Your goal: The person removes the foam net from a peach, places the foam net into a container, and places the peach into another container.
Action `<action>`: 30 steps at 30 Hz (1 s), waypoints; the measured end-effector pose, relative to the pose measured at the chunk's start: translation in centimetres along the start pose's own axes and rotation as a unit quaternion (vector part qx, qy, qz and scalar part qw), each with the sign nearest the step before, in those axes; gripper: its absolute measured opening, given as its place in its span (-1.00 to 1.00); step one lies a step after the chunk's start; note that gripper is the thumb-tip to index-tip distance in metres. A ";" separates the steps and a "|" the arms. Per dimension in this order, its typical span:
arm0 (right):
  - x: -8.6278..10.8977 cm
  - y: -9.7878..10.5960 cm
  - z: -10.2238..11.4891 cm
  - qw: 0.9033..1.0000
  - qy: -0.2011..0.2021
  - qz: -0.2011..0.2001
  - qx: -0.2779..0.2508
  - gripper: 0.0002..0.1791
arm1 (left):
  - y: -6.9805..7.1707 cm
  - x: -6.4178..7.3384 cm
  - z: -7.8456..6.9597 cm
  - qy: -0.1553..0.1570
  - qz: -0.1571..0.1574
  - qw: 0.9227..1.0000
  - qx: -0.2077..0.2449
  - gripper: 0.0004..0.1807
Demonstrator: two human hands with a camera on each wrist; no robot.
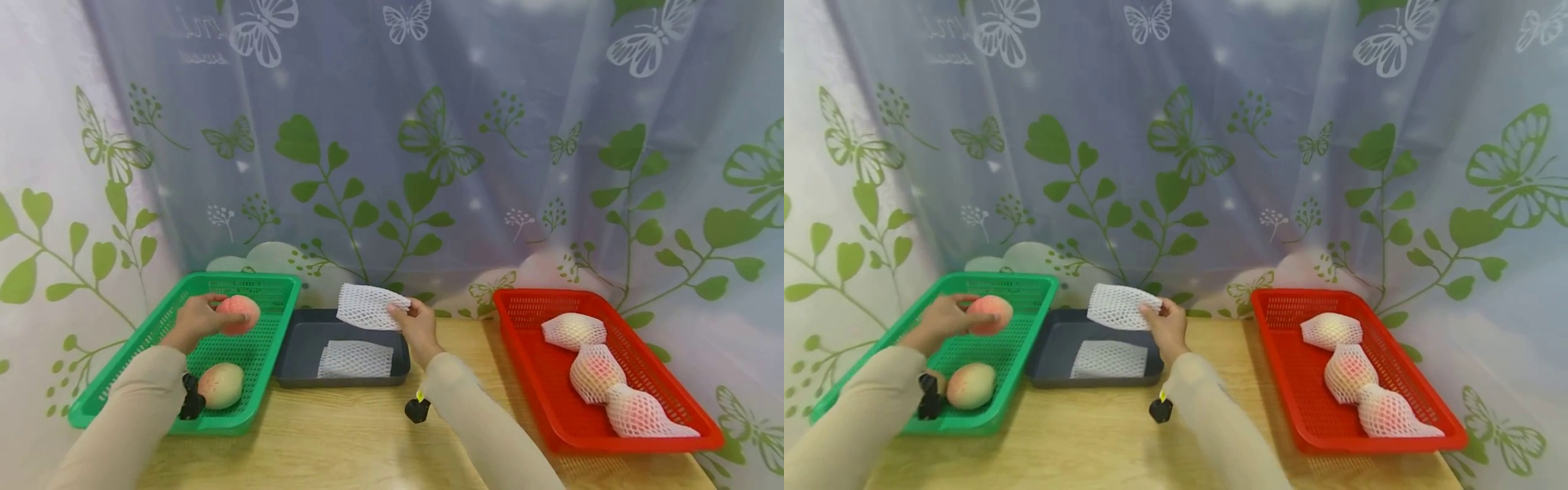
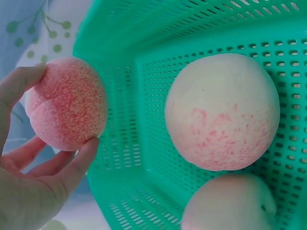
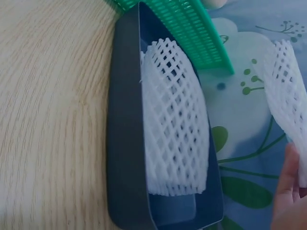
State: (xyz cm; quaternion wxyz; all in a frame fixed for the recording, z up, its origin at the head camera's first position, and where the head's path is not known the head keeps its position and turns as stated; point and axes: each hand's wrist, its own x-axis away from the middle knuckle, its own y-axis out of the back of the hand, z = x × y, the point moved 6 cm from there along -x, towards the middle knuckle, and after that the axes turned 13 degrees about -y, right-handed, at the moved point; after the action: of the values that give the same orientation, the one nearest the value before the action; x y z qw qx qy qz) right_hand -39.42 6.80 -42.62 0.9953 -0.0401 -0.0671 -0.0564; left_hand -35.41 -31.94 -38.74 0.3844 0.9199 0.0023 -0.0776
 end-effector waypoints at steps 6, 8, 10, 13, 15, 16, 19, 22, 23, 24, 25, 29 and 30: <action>-0.5 -0.4 -1.1 0.999 -0.014 -0.045 -0.018 -0.70 | -1.1 -0.2 1.5 0.020 0.010 1.000 0.002 -0.11; -0.6 -0.4 -1.4 0.998 -0.019 -0.052 -0.012 -0.69 | -1.5 -0.2 1.8 0.022 0.013 1.000 0.004 -0.12; -0.7 -0.5 -1.8 0.998 -0.027 -0.055 -0.004 -0.69 | -1.8 -0.2 2.1 0.021 0.016 1.000 0.005 -0.11; -1.1 -0.5 -2.6 0.997 -0.048 -0.064 0.014 -0.68 | -2.2 -0.3 2.2 0.018 0.023 1.000 0.003 -0.12; -1.2 -0.6 -3.2 0.996 -0.065 -0.064 0.016 -0.69 | -2.3 -0.2 2.2 0.019 0.029 0.999 0.001 -0.12; -1.3 -0.7 -3.6 0.995 -0.072 -0.062 0.015 -0.68 | -2.4 -0.2 2.2 0.022 0.032 0.999 0.001 -0.12; -1.4 -1.1 -4.2 0.995 -0.091 -0.048 -0.008 -0.70 | -2.7 -0.2 2.3 0.030 0.043 0.999 0.002 -0.13; -1.4 -1.5 -4.8 0.994 -0.100 -0.036 -0.026 -0.67 | -3.0 -0.1 2.5 0.036 0.052 0.998 0.001 -0.14; -1.4 -1.6 -4.9 0.994 -0.104 -0.034 -0.030 -0.65 | -3.1 -0.1 2.5 0.035 0.055 0.998 0.001 -0.14; -1.4 -1.7 -5.1 0.993 -0.107 -0.034 -0.032 -0.64 | -3.2 -0.1 2.5 0.034 0.057 0.998 0.001 -0.15; -1.5 -1.7 -5.2 0.993 -0.109 -0.033 -0.033 -0.63 | -3.3 -0.1 2.5 0.032 0.059 0.998 0.001 -0.15; -1.5 -2.0 -5.7 0.992 -0.115 -0.027 -0.043 -0.67 | -3.9 -0.2 2.4 0.028 0.073 0.997 0.014 -0.16; -1.5 -2.1 -5.7 0.992 -0.115 -0.021 -0.049 -0.68 | -4.0 -0.2 2.4 0.029 0.077 0.996 0.014 -0.16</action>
State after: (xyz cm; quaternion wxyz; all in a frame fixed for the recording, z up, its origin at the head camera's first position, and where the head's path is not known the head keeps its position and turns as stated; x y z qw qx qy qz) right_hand -40.39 4.36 -48.33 0.9764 -0.0939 -0.1791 -0.0758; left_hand -36.23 -30.78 -43.18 0.3758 0.9246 -0.0590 -0.0213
